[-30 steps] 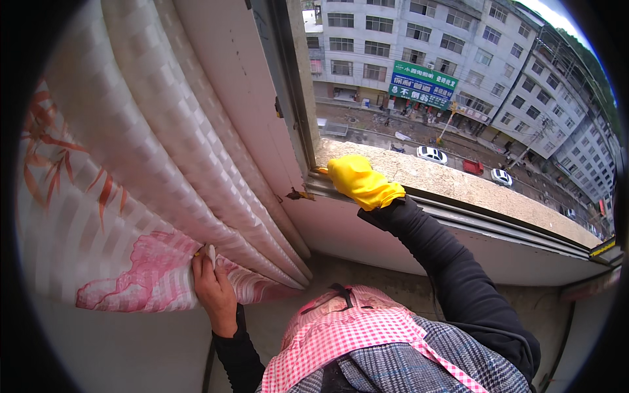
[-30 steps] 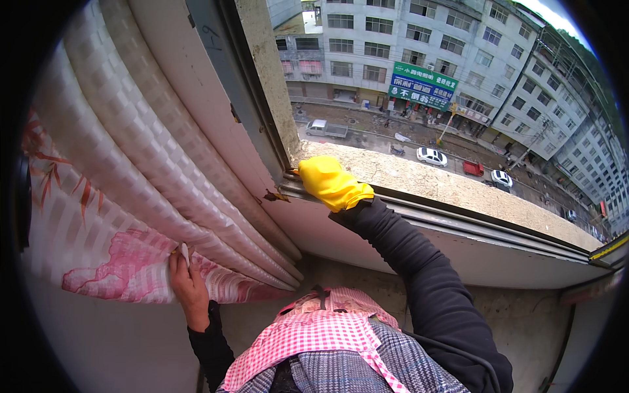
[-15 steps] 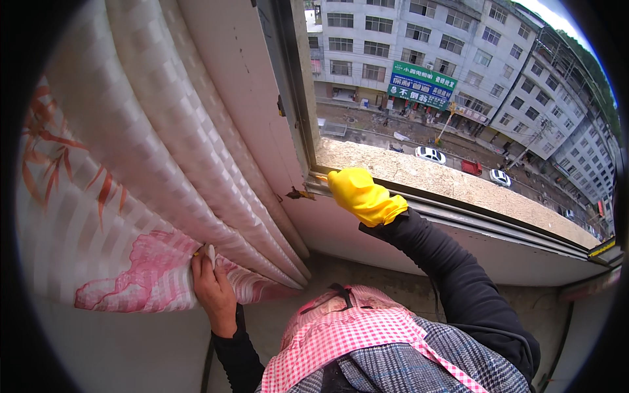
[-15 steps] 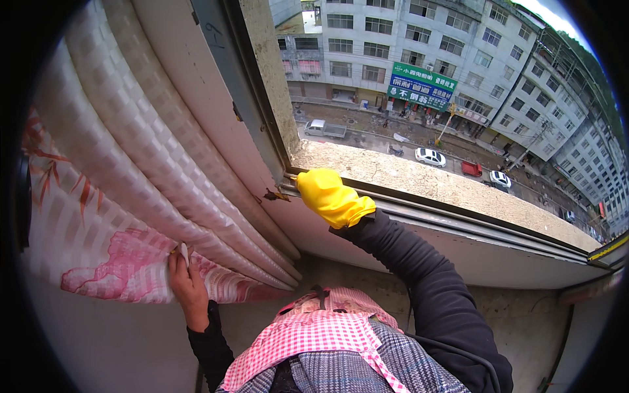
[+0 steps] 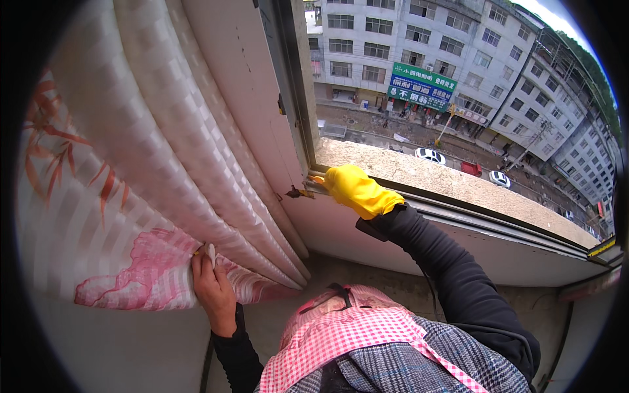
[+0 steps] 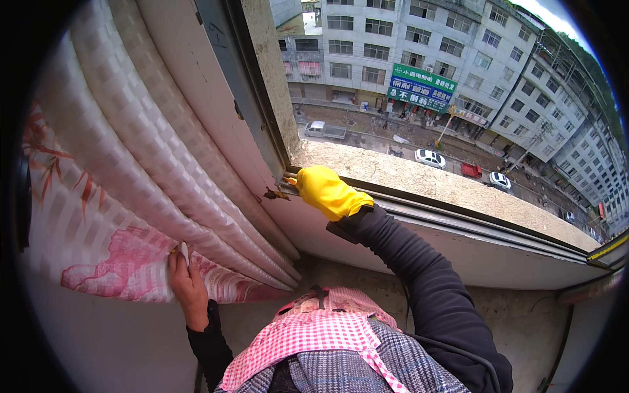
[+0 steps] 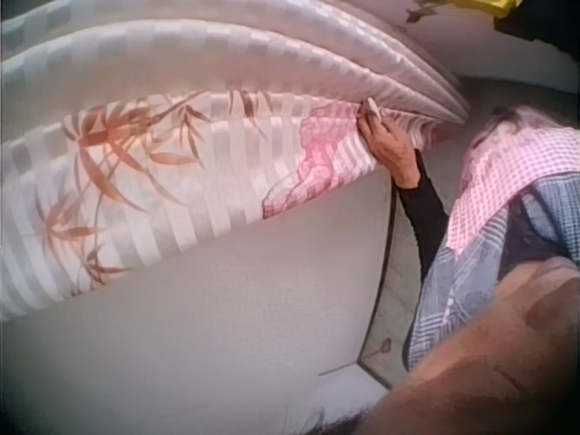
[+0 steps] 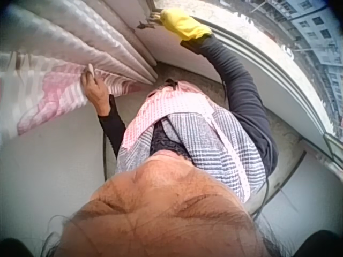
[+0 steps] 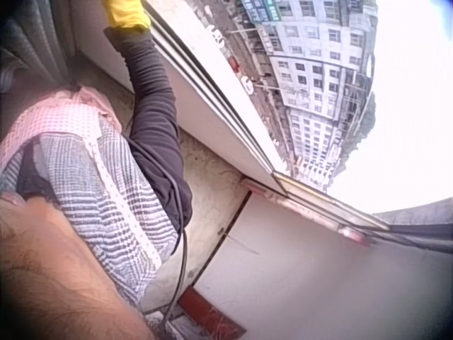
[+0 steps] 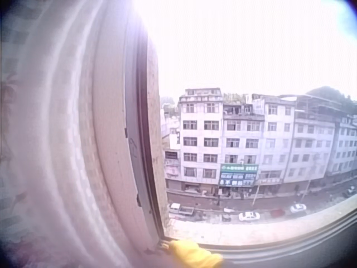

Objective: The person scrapes debris from a window frame using a small tool while holding a curtain aside, then sweeps the tiled floor with a broom. The person moves the curtain to access the window track and later sweeps near the curtain and along the walls.

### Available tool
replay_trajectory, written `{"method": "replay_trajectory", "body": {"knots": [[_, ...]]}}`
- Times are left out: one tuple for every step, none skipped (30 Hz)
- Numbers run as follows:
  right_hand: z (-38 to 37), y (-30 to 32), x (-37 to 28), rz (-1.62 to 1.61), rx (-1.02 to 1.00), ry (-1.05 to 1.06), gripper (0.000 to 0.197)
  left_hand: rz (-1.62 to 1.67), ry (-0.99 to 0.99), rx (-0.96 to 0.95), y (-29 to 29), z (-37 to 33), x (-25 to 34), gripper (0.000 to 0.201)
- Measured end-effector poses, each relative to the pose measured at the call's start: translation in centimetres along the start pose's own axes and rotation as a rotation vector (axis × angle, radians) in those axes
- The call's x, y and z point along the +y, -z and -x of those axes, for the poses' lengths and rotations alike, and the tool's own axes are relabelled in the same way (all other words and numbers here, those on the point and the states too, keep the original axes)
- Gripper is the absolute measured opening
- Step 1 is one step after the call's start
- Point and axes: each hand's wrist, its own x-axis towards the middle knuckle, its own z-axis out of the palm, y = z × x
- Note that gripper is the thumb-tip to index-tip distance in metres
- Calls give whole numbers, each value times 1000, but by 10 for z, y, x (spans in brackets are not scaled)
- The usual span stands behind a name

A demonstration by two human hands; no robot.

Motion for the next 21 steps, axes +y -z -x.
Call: {"method": "replay_trajectory", "body": {"knots": [[-2, 9, -1, -149, -128, -162, 21, 12, 2, -4, 0, 0, 0, 31], [-3, 17, -2, -301, -250, -307, 23, 24, 4, -8, 0, 0, 0, 31], [-7, 25, -4, -267, -297, -338, 28, 26, 8, -10, 1, 0, 0, 31], [-9, 31, -5, -298, -313, -374, 26, 29, 11, -11, 1, 0, 0, 31], [-10, 37, -6, -334, -301, -394, 25, 31, 14, -12, 1, 0, 0, 31], [-11, 41, -6, -376, -296, -413, 25, 26, 11, -13, 0, 0, -1, 31], [-13, 44, -5, -375, -329, -419, 25, 22, 8, -13, 0, 0, -1, 31], [-15, 45, -4, -397, -333, -422, 25, 18, 5, -13, 0, 0, -2, 31], [-16, 45, -3, -426, -335, -419, 25, 15, 3, -12, 0, 0, -2, 31], [-17, 45, -1, -456, -337, -417, 25, 12, 1, -11, 0, 1, -3, 32], [-18, 44, 2, -482, -350, -438, 26, 9, -2, -11, 0, 1, -4, 32], [-19, 43, 4, -508, -362, -460, 26, 5, -6, -14, 0, 1, -4, 32], [-19, 41, 7, -530, -363, -482, 26, 1, -9, -17, 0, 2, -5, 32], [-19, 40, 9, -568, -368, -491, 27, -3, -12, -19, 0, 2, -5, 33], [-19, 38, 11, -603, -362, -500, 27, -4, -12, -17, 0, 2, -6, 33], [-19, 37, 13, -628, -359, -519, 27, -6, -11, -16, 0, 2, -6, 33], [-18, 36, 14, -649, -358, -508, 27, -9, -10, -15, 0, 1, -6, 32], [-18, 36, 15, -660, -359, -508, 28, -9, -12, -16, 0, 1, -6, 32], [-17, 35, 16, -671, -359, -508, 28, -9, -15, -17, 0, 1, -6, 32], [-17, 35, 17, -673, -357, -509, 27, -8, -20, -19, -1, 1, -6, 32], [-16, 34, 17, -673, -354, -510, 27, -1, -15, -19, -1, 1, -5, 32]]}}
